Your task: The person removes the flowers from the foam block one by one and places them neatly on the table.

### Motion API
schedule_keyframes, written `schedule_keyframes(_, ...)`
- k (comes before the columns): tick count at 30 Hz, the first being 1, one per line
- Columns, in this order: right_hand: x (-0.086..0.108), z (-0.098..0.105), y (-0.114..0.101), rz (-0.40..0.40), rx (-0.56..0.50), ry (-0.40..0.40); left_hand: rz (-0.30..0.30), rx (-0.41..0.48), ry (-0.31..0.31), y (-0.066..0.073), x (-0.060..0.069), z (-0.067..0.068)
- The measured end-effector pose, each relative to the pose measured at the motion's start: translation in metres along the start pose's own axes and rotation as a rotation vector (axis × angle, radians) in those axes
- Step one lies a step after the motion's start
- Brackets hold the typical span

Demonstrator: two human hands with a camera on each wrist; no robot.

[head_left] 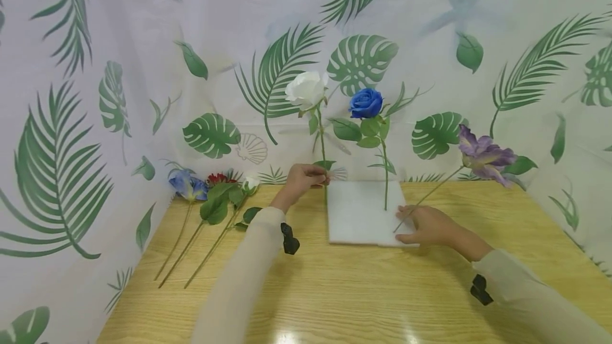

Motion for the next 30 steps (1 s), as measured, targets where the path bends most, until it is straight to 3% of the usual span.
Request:
schedule_keyframes(9,0.0,-0.001,0.0,0.008,0.016,0.011,-0.068,-0.142,-0.057,0.006,0.014,0.025)
schedule_keyframes(21,-0.001,-0.001,0.002,0.014,-0.004,0.025,-0.022,-0.287,-0.077,0.015,0.034,0.057)
schedule_keyframes(30,-0.002,-0.001,0.003,0.018,-0.01,0.034,0.005,-0.32,-0.062,0.013,0.048,0.08)
Point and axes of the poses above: each hand's wrist, its own x-axis away from the middle knuckle, its own z-axis out of the back of the hand, y = z × x, the point moved 4 cm from there along -x, towards the middle knuckle, and after that the axes turned 2 degrees about -z, right-handed, at the moved point
